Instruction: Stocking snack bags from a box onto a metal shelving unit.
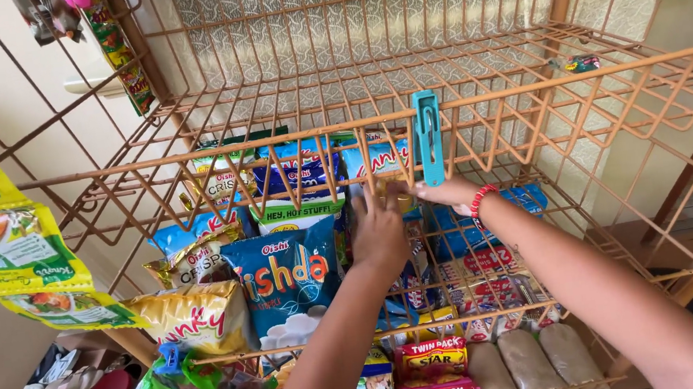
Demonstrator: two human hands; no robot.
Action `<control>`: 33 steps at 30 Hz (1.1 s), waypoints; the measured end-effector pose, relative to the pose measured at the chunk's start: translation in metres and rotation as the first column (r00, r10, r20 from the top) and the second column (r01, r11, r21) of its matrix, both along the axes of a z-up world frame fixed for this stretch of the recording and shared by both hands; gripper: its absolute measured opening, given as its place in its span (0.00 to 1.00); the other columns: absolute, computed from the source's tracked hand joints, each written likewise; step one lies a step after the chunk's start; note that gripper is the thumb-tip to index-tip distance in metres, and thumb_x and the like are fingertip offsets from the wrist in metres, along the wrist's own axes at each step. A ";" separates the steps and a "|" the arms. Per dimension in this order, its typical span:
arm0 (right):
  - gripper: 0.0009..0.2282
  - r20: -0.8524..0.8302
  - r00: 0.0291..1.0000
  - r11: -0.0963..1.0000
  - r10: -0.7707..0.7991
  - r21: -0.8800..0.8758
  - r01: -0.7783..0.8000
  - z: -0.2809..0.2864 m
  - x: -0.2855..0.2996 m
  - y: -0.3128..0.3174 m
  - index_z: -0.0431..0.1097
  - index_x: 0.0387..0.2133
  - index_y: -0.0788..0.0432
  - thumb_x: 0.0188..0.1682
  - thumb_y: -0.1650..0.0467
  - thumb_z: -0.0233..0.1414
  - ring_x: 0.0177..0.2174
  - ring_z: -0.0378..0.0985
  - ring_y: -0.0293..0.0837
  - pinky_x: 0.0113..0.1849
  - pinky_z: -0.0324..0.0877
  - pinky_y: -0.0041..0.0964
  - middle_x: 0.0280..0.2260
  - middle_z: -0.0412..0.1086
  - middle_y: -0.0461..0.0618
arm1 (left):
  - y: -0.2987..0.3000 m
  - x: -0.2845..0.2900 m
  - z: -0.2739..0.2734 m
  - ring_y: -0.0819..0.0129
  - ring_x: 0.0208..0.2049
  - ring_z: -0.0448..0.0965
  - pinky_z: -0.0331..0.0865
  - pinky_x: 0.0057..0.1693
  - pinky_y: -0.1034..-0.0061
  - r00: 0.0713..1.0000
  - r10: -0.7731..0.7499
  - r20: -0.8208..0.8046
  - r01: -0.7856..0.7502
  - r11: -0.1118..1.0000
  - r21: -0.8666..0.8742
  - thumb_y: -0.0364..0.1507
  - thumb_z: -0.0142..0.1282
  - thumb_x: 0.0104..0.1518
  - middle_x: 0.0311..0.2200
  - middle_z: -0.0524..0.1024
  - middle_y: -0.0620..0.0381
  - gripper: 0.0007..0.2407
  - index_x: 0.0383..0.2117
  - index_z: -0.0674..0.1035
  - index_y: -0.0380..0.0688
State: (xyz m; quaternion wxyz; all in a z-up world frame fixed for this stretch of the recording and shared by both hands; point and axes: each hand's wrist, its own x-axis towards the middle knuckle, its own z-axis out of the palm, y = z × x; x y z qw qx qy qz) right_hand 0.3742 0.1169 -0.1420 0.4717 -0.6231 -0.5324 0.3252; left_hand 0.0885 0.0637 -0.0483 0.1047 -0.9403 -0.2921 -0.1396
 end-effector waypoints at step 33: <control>0.35 0.305 0.952 0.997 -0.034 -0.057 0.054 0.124 -0.114 -0.118 0.64 0.55 0.63 0.39 0.54 0.67 0.54 0.74 0.47 0.53 0.68 0.43 0.52 0.73 0.57 | -0.058 -0.066 0.035 0.43 0.50 0.77 0.73 0.54 0.58 0.971 0.070 0.228 0.025 0.920 -0.392 0.33 0.59 0.55 0.46 0.77 0.39 0.16 0.47 0.75 0.38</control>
